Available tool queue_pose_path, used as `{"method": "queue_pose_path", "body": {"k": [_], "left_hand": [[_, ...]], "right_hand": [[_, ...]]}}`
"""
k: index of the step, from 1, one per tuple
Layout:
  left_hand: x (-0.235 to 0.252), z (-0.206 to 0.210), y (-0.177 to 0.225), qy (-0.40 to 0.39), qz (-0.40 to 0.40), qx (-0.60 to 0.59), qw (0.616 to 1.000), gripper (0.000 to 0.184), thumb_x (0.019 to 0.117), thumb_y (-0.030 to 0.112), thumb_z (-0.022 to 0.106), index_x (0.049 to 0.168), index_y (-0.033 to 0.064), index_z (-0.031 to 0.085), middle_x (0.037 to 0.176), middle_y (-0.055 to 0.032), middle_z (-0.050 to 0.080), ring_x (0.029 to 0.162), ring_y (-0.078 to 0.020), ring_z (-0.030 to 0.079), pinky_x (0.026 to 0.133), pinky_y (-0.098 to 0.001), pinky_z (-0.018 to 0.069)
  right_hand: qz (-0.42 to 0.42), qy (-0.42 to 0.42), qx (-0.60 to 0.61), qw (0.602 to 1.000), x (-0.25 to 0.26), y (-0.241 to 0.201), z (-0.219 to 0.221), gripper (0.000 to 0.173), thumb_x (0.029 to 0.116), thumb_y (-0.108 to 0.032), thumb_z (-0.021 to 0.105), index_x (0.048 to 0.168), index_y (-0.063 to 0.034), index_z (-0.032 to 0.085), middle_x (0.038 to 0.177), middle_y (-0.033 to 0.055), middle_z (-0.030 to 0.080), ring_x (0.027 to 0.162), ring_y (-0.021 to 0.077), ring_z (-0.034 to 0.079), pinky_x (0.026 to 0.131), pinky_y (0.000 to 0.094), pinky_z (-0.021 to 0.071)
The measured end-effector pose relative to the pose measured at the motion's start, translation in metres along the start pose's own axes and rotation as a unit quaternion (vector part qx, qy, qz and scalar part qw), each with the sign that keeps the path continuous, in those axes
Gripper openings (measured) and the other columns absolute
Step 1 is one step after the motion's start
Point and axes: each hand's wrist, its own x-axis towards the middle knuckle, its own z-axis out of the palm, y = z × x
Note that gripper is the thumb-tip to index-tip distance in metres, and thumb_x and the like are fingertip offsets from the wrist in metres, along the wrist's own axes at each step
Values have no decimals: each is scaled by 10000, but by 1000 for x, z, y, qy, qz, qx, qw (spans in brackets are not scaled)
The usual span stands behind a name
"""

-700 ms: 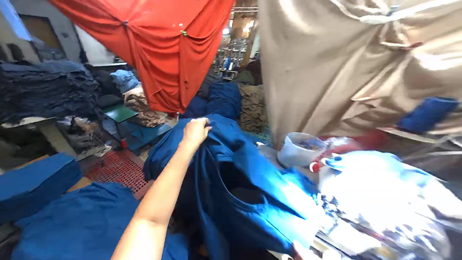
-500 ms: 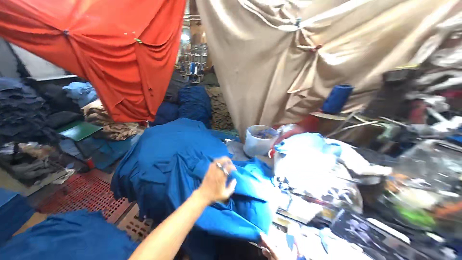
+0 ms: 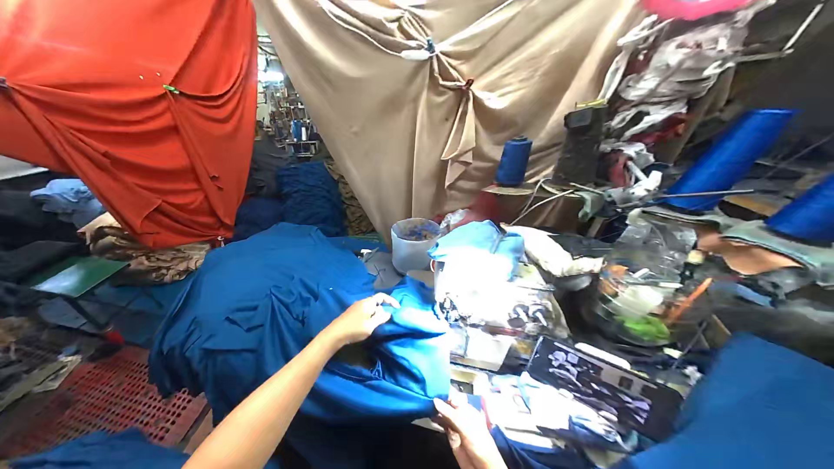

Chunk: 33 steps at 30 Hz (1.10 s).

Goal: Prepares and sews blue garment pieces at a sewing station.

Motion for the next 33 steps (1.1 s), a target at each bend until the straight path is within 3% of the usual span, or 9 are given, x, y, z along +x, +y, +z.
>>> {"method": "queue_pose_path", "body": {"k": [3, 6, 9, 12, 15, 19, 23, 27, 33], "left_hand": [[23, -6, 4, -6, -38, 56, 998, 280, 1052, 233, 572, 1230, 32, 651, 1071, -170, 697, 990, -283, 674, 912, -506, 534], [35, -4, 13, -44, -95, 183, 977, 557, 901, 494, 754, 1301, 132, 616, 1106, -162, 705, 1054, -349, 681, 915, -609, 531], [33, -2, 14, 18, -37, 205, 978, 290, 1000, 323, 648, 1159, 86, 701, 1054, -155, 715, 1024, -347, 685, 879, -606, 523], [32, 0, 14, 82, 27, 215, 973, 249, 1035, 232, 594, 1025, 34, 745, 1026, -148, 728, 1060, -324, 667, 956, -525, 499], [21, 8, 32, 143, 87, 193, 967, 234, 1043, 128, 554, 1014, -29, 726, 1046, -181, 722, 1061, -322, 683, 987, -478, 520], [-26, 39, 49, 83, 187, 186, 961, 244, 1023, 247, 614, 993, 43, 744, 922, -101, 733, 868, -217, 721, 816, -435, 604], [-63, 97, 26, 64, 285, 236, 927, 251, 1024, 211, 588, 894, 38, 715, 792, -114, 676, 673, -242, 690, 573, -397, 576], [-59, 125, 12, 115, 273, 230, 927, 203, 978, 171, 637, 841, 43, 715, 767, -92, 669, 657, -209, 683, 561, -351, 574], [-17, 134, 30, 145, 184, 239, 943, 188, 960, 103, 626, 862, -23, 727, 828, -163, 731, 801, -305, 750, 734, -452, 619]], "right_hand": [[5, 5, 9, 1000, -1, 0, 5, 280, 967, -16, 576, 1240, 42, 595, 1004, 124, 736, 893, 191, 731, 803, 352, 621], [-5, 17, -7, 1000, -1, 3, 4, 280, 980, -48, 602, 1242, 50, 605, 1025, 136, 736, 912, 200, 732, 816, 358, 620], [-16, 14, -30, 999, -2, 1, 1, 257, 965, -53, 633, 1193, 63, 645, 1047, 149, 739, 947, 212, 731, 853, 373, 619], [-18, 23, -58, 998, -1, 0, -2, 202, 955, -57, 640, 1120, 52, 682, 1013, 120, 744, 928, 182, 724, 832, 349, 611], [-27, 23, -46, 998, 0, 1, -6, 174, 948, -50, 636, 1082, 53, 678, 974, 118, 747, 910, 177, 731, 845, 346, 613], [-14, -10, -54, 998, -4, 4, -13, 223, 918, -82, 693, 1099, 47, 677, 975, 122, 746, 908, 183, 729, 849, 348, 613], [16, -11, -83, 996, -15, 9, -11, 32, 911, -28, 687, 927, -3, 698, 839, 50, 737, 799, 127, 710, 810, 323, 600], [-5, -3, -97, 995, -9, 11, -10, 83, 896, -45, 685, 816, -63, 700, 785, 1, 709, 762, 89, 679, 771, 296, 581], [-39, 46, -113, 992, 24, -11, -7, 85, 910, -93, 664, 913, -17, 703, 807, 29, 719, 768, 105, 697, 764, 291, 596]]}}
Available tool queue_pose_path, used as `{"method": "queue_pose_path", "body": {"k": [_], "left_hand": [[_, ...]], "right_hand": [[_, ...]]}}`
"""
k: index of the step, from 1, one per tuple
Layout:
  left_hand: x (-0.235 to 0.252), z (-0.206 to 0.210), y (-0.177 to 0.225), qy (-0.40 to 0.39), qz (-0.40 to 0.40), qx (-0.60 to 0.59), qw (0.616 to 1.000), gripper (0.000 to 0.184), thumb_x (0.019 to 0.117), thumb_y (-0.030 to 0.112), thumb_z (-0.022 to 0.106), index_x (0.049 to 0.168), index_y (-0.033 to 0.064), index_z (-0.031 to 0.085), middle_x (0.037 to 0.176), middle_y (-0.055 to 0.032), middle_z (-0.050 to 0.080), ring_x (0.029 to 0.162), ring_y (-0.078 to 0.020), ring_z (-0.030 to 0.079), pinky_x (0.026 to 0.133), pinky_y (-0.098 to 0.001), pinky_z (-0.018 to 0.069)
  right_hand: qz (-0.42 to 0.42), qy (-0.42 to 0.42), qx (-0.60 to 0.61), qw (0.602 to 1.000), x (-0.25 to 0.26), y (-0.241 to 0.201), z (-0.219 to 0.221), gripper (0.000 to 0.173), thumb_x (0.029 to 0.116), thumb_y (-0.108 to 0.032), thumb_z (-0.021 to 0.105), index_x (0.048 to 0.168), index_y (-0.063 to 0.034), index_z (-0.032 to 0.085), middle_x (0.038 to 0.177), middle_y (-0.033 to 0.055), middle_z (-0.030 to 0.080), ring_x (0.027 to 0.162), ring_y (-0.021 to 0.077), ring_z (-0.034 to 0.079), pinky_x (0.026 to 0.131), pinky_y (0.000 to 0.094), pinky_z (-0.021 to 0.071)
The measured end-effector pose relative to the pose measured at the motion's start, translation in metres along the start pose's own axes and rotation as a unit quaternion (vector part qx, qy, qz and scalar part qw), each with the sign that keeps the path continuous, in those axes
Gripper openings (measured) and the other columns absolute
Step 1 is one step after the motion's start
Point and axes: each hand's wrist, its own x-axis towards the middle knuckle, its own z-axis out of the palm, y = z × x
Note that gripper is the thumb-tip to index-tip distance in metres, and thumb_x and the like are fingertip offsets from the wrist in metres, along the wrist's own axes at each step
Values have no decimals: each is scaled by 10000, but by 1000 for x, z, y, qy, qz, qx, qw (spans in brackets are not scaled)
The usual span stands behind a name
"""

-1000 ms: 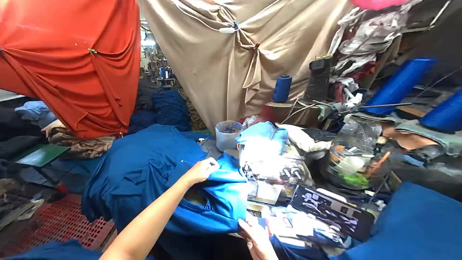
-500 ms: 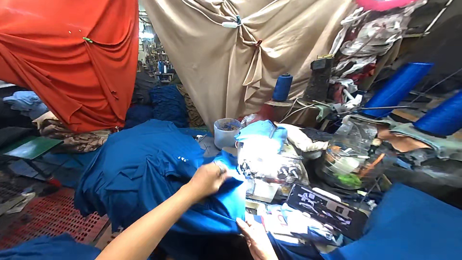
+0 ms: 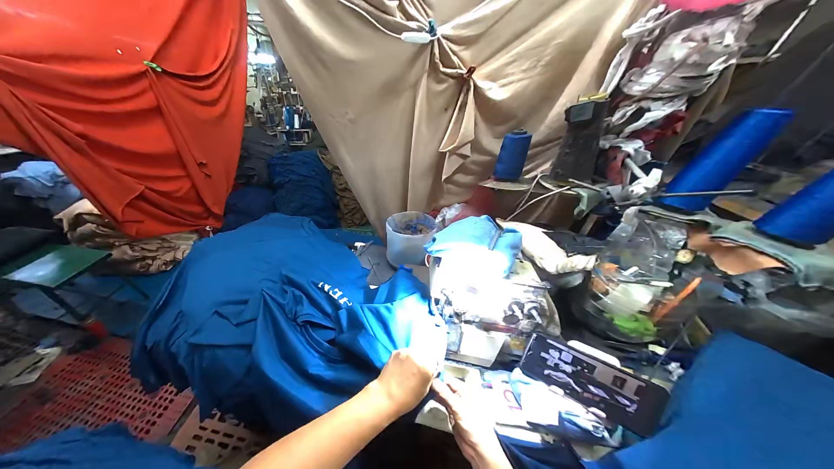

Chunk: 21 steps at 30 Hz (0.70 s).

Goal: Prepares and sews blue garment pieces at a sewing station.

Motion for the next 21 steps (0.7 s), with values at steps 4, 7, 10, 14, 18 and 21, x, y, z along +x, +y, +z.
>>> {"method": "queue_pose_path", "body": {"k": [4, 7, 10, 14, 18, 21], "left_hand": [[20, 3, 0, -15, -36, -5, 999, 210, 975, 108, 596, 903, -25, 741, 907, -183, 743, 896, -333, 747, 812, -476, 608], [29, 1, 1, -38, -71, -25, 996, 257, 1002, 132, 557, 946, -32, 747, 972, -201, 742, 966, -350, 735, 864, -485, 592], [53, -10, 4, -139, -158, -69, 975, 344, 1061, 198, 475, 1147, -30, 718, 1204, -218, 695, 1183, -350, 654, 1035, -486, 503], [89, -17, -9, -211, -232, -97, 945, 328, 1004, 254, 597, 1135, -22, 718, 1213, -213, 685, 1200, -346, 633, 1055, -520, 477], [92, -61, -31, -310, -206, -58, 926, 386, 971, 328, 670, 1179, 5, 709, 1214, -224, 685, 1201, -395, 622, 1018, -627, 457], [76, -79, -64, -248, -155, -125, 948, 322, 963, 299, 705, 1038, -12, 734, 991, -174, 719, 973, -299, 672, 915, -512, 510]], "right_hand": [[-14, 24, -25, 999, 13, -10, 3, 149, 927, -43, 624, 791, -58, 684, 679, -33, 656, 643, 54, 626, 676, 246, 553], [-24, 26, -36, 999, 15, -13, 3, 186, 917, -36, 622, 743, -70, 674, 632, -47, 627, 589, 36, 590, 623, 229, 528], [-24, 41, -55, 997, 22, -19, 4, 210, 943, -41, 619, 739, -64, 664, 603, -65, 579, 545, 14, 531, 573, 201, 476], [-7, 74, -97, 993, 38, -27, 3, 179, 972, -116, 669, 823, -21, 700, 639, -22, 600, 568, 53, 546, 583, 247, 484], [-17, 68, -105, 992, 34, -28, 0, 166, 962, -114, 678, 830, -20, 711, 639, -24, 615, 564, 37, 554, 576, 228, 488], [1, 34, -87, 996, 21, -26, -4, 146, 967, -101, 672, 863, -8, 713, 693, -7, 650, 606, 39, 591, 592, 222, 512]]}}
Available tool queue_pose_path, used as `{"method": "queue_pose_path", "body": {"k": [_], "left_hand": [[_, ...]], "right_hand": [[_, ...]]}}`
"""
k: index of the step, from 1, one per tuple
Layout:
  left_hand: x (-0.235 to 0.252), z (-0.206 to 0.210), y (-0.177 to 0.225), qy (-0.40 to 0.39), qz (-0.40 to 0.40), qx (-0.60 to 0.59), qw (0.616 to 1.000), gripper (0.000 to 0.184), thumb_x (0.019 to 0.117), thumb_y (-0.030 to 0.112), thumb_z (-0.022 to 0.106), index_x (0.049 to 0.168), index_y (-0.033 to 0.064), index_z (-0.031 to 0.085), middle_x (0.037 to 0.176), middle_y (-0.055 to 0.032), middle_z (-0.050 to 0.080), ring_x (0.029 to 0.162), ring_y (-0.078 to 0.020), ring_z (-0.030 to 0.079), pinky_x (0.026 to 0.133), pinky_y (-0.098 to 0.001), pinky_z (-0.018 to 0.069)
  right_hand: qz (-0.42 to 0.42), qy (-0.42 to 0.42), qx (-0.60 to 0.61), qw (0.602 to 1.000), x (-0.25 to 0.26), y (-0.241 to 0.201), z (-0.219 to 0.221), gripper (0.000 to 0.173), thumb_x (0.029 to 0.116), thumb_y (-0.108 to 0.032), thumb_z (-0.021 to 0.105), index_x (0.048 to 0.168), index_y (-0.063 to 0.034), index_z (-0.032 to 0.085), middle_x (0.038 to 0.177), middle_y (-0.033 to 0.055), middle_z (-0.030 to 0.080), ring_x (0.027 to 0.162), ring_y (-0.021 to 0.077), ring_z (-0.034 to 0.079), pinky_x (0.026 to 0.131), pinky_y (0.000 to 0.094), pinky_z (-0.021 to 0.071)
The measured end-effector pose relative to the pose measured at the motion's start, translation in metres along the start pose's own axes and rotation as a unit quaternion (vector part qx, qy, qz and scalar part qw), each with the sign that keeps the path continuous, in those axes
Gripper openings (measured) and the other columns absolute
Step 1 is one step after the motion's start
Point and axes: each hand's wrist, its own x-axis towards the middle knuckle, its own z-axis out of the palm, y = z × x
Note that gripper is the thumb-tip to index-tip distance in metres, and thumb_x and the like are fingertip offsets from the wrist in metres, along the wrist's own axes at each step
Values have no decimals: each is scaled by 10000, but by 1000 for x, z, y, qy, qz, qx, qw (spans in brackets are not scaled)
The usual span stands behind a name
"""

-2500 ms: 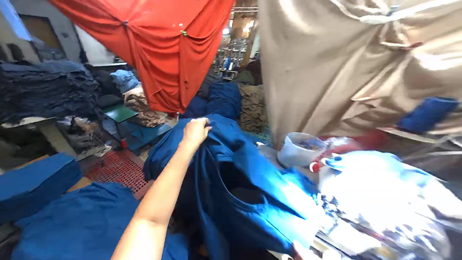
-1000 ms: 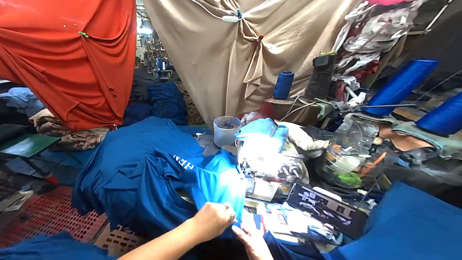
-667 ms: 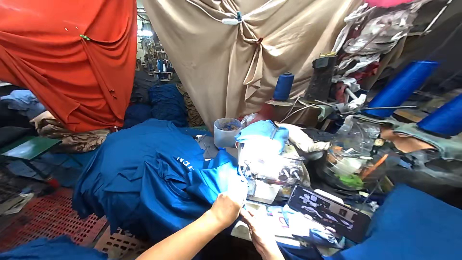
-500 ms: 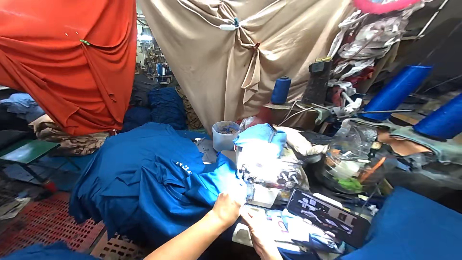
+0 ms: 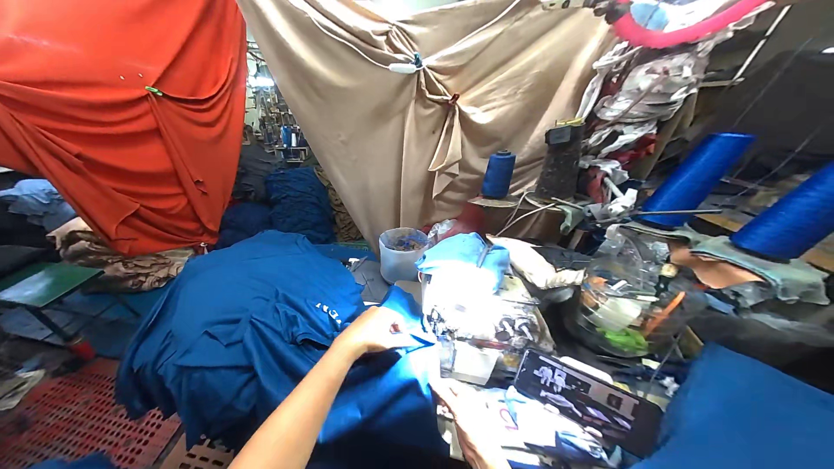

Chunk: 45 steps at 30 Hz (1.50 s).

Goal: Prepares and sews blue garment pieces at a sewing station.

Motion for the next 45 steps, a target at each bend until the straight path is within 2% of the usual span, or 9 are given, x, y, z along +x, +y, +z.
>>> {"method": "queue_pose_path", "body": {"k": [5, 10, 14, 18, 24, 28, 31, 33, 45], "left_hand": [[-42, 42, 26, 79, 93, 53, 991, 250, 1000, 206, 609, 1000, -5, 743, 1034, -176, 735, 1013, -321, 709, 927, -533, 546], [-52, 109, 24, 230, 151, 146, 950, 158, 914, 116, 669, 798, 20, 717, 769, -128, 699, 683, -273, 721, 574, -451, 587], [-26, 100, 34, 192, 99, 124, 968, 222, 971, 145, 600, 881, -10, 731, 899, -187, 733, 858, -347, 740, 724, -513, 592], [11, 70, 54, 27, -53, 93, 994, 362, 1066, 248, 476, 1248, 19, 689, 1334, -204, 639, 1299, -365, 575, 1068, -543, 455], [2, 49, 52, -3, -71, 88, 994, 343, 1026, 266, 573, 1263, 52, 699, 1348, -175, 648, 1310, -351, 571, 1096, -560, 423], [-58, 60, 10, 109, -40, 71, 991, 308, 996, 315, 612, 1119, 71, 753, 1139, -141, 735, 1108, -318, 693, 941, -555, 528], [-83, 99, -35, 307, 47, -34, 950, 193, 924, 313, 711, 966, 154, 811, 923, -2, 760, 844, -134, 693, 770, -357, 572], [-87, 119, -38, 375, 88, -108, 916, 118, 892, 262, 761, 929, 161, 810, 903, 48, 757, 842, -43, 669, 781, -250, 555], [-87, 169, -8, 397, 174, 32, 901, 117, 906, 192, 723, 975, 177, 815, 902, -6, 737, 918, -143, 674, 831, -285, 548]], "right_hand": [[-12, -61, -12, 998, -18, 14, -4, 152, 955, -121, 668, 844, -38, 732, 669, -48, 651, 589, 10, 580, 593, 206, 509], [-20, -56, 0, 998, -27, 17, -4, 111, 931, -101, 670, 859, -45, 734, 669, -57, 649, 595, 3, 581, 601, 196, 504], [-26, -12, -8, 1000, -7, 7, 1, 152, 948, -68, 607, 817, -55, 682, 642, -71, 600, 565, -5, 547, 567, 181, 479], [-20, 40, -61, 997, 18, -12, 4, 157, 978, -71, 623, 848, -13, 688, 663, -33, 576, 571, 25, 513, 579, 217, 461], [-28, 30, -124, 991, 3, -5, -2, 195, 954, -191, 706, 917, -6, 753, 846, 66, 714, 822, 122, 659, 822, 367, 532], [11, 21, -11, 1000, -44, 9, -14, 108, 944, -73, 683, 871, 6, 687, 691, 9, 639, 578, 56, 581, 559, 236, 507], [34, 21, 60, 997, -63, 13, -17, 79, 938, -21, 654, 866, 9, 671, 709, 40, 674, 603, 117, 651, 595, 291, 582], [36, 18, 83, 996, -67, 10, -15, 60, 932, -18, 661, 881, 9, 677, 741, 53, 693, 642, 134, 676, 628, 300, 598], [4, -27, 107, 994, -64, 10, 3, 94, 897, -12, 648, 805, -15, 661, 724, 52, 688, 677, 120, 672, 667, 269, 576]]}}
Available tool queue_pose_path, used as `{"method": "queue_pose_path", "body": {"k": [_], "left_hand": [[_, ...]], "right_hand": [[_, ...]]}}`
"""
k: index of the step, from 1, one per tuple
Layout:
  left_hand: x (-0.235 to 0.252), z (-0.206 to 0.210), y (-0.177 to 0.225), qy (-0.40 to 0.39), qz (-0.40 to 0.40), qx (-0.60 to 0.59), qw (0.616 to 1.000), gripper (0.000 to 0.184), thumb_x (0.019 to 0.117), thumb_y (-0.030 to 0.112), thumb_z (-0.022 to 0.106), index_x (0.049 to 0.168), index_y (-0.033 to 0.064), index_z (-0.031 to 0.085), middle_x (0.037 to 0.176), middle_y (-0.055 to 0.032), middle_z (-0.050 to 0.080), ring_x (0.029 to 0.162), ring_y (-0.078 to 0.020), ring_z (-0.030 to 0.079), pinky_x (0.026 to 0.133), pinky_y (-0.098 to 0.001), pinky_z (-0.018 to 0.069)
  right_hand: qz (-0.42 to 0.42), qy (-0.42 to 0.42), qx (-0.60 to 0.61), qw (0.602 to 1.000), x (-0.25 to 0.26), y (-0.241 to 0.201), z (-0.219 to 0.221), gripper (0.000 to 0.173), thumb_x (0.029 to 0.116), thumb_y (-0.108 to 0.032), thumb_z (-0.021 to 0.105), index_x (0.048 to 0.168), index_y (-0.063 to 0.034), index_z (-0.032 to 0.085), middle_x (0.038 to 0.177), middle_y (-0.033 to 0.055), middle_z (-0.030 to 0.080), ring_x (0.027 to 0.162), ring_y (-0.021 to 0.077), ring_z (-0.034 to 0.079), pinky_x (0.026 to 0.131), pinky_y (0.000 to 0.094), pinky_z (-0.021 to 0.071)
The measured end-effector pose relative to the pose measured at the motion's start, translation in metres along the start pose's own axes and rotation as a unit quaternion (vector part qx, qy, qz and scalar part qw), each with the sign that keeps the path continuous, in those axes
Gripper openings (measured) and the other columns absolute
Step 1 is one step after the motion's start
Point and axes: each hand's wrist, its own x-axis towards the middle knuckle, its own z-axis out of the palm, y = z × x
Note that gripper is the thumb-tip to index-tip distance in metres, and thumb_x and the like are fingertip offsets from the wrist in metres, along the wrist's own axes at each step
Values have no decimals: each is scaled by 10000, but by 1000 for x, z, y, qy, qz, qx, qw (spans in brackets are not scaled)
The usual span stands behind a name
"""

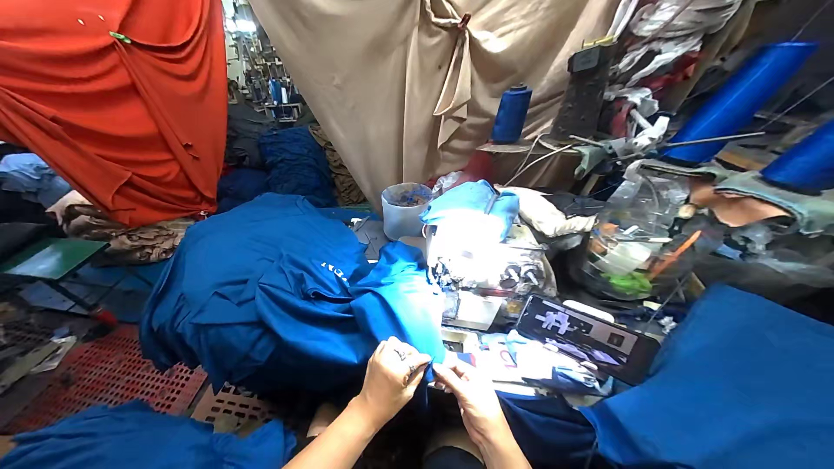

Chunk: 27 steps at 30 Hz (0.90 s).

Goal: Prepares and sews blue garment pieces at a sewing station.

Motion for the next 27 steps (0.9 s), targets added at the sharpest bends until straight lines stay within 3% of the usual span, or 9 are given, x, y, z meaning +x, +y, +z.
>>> {"method": "queue_pose_path", "body": {"k": [5, 15, 20, 22, 25, 26, 27], "left_hand": [[-4, -2, -1, 36, -6, -34, 999, 35, 889, 171, 755, 880, 138, 762, 883, 7, 747, 895, -118, 676, 855, -268, 540], [-2, -1, 10, 16, 31, -10, 999, 91, 898, 178, 736, 923, 133, 810, 850, -25, 723, 854, -142, 663, 793, -254, 544], [-5, 1, 8, 18, 41, -48, 998, 101, 927, 152, 718, 936, 110, 809, 841, -31, 707, 862, -144, 651, 819, -248, 540], [-6, 4, 5, 41, 55, -57, 996, 127, 930, 230, 754, 970, 116, 791, 921, -34, 713, 943, -150, 649, 889, -268, 533], [-5, 9, -6, 47, 76, 77, 993, 526, 824, 631, 755, 1160, 243, 638, 1286, -27, 653, 1254, -199, 575, 1108, -383, 422], [-2, 12, -13, 45, 84, 120, 988, 599, 792, 648, 766, 1235, 277, 606, 1351, -44, 625, 1315, -238, 545, 1140, -446, 396], [2, 14, -20, 41, 92, 146, 984, 607, 767, 547, 806, 1283, 304, 601, 1390, -68, 606, 1360, -286, 517, 1152, -519, 378]], "right_hand": [[-3, 0, -1, 1000, -3, 1, 2, 94, 912, -7, 639, 827, -2, 679, 742, 66, 714, 688, 130, 697, 690, 274, 597], [-15, -6, -23, 1000, -4, 2, 1, 109, 897, -12, 600, 838, -19, 692, 759, 49, 719, 723, 130, 710, 735, 290, 610], [-42, -4, -17, 999, -5, 1, 1, 145, 954, -94, 635, 870, -19, 728, 788, 45, 741, 754, 120, 718, 789, 279, 603], [-50, 10, -16, 999, -4, 0, 3, 141, 939, -84, 659, 832, -22, 726, 776, 46, 729, 751, 119, 708, 783, 282, 600], [-66, 6, -22, 998, -4, -7, 6, 139, 946, -74, 645, 837, -9, 702, 777, 61, 719, 747, 142, 714, 751, 301, 613], [-73, 6, -36, 997, -4, -8, 7, 132, 945, -69, 643, 846, -6, 704, 784, 62, 721, 753, 142, 714, 757, 301, 613], [-77, 8, -54, 996, -4, -7, 6, 130, 941, -63, 642, 843, -2, 702, 783, 68, 721, 754, 147, 713, 758, 303, 611]]}}
